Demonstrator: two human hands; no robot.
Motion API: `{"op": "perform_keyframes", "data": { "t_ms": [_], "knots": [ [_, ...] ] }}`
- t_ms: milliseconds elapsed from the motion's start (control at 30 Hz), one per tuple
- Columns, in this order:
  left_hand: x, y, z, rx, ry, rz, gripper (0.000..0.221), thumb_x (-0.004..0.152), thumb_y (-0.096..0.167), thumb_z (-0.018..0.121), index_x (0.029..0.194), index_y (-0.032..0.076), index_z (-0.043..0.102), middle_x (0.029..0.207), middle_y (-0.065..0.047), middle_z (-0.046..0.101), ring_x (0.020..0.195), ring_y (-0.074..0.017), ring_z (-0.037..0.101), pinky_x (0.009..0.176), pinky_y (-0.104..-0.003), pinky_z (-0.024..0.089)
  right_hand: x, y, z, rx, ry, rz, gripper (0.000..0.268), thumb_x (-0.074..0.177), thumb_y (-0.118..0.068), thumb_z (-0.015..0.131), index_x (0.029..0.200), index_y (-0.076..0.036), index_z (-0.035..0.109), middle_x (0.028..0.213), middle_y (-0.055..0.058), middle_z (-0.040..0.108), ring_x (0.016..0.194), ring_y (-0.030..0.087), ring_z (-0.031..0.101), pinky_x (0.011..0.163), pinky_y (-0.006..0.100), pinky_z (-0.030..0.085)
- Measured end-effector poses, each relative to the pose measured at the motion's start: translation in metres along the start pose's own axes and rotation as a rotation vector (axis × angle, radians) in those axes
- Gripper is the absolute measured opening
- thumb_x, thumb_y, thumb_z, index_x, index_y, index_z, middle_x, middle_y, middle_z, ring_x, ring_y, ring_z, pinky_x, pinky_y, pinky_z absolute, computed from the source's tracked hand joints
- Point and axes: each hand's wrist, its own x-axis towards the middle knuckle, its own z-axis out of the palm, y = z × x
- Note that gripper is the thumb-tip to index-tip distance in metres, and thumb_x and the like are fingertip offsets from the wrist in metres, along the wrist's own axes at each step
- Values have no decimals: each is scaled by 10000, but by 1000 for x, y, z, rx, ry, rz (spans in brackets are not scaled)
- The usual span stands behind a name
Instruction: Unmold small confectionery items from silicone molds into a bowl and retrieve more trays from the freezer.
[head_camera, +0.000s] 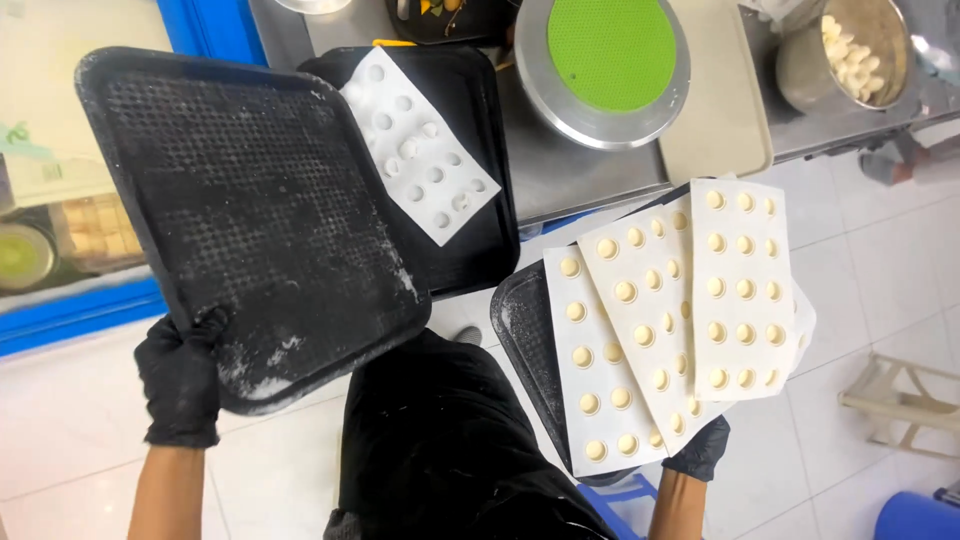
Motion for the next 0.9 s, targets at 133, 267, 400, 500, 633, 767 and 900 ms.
{"op": "perform_keyframes", "data": {
  "t_ms": [133, 267, 400, 500, 633, 767, 900],
  "knots": [
    [2, -22, 55, -127, 34, 94, 333, 984, 159, 774, 1245, -31, 690, 1118, -79, 740, 958, -138, 651, 875, -302, 533, 32, -35, 13, -29, -41, 15, 391, 1086, -173, 574, 1412, 44, 562, 1331, 172, 666, 1076, 264, 713, 861, 385, 634],
    [45, -57, 94, -507, -61, 8, 338, 943, 124, 786, 1240, -6, 692, 1154, -76, 731, 978, -154, 675, 875, -311, 558, 54, -47, 23, 31, -27, 44, 367, 1076, -180, 559, 1374, 32, 591, 1281, 155, 690, 1039, 250, 729, 826, 369, 640],
    [61, -31, 120, -633, -147, -25, 323, 940, 139, 779, 1233, 40, 688, 1157, -65, 725, 982, -173, 691, 857, -325, 565, 76, -41, 2, -13, -16, 2, 350, 1072, -142, 561, 1364, 47, 597, 1251, 160, 702, 1001, 241, 727, 815, 364, 635],
    [87, -35, 144, -575, -224, -27, 379, 930, 171, 782, 1265, 25, 683, 1199, -65, 725, 1004, -173, 697, 877, -316, 566, 78, -36, -2, -10, 18, 14, 342, 1067, -143, 560, 1356, 35, 603, 1231, 150, 711, 972, 231, 732, 790, 353, 632],
    [119, -40, 172, 241, -175, 43, 586, 937, 278, 787, 1386, -23, 560, 1226, -205, 659, 1047, -320, 629, 893, -421, 509, 72, -25, -20, 3, 114, -5, 317, 1041, -100, 555, 1314, 46, 625, 1202, 156, 719, 944, 226, 735, 766, 346, 633],
    [85, 45, 235, 818, -28, 507, 955, 936, 302, 753, 1650, -100, 261, 1457, -387, 481, 1262, -523, 525, 1063, -543, 427, 60, -14, -23, 26, 96, -52, 311, 993, -15, 562, 1286, 56, 639, 1180, 164, 721, 922, 229, 736, 752, 350, 632],
    [105, 77, 361, 962, -291, 840, 992, 839, 503, 727, 1636, 71, 325, 1553, -277, 439, 1460, -444, 389, 1294, -542, 275, 56, -5, -24, 95, 164, -42, 320, 996, -44, 569, 1292, 60, 627, 1188, 175, 719, 926, 239, 737, 750, 364, 633]
  ]
}}
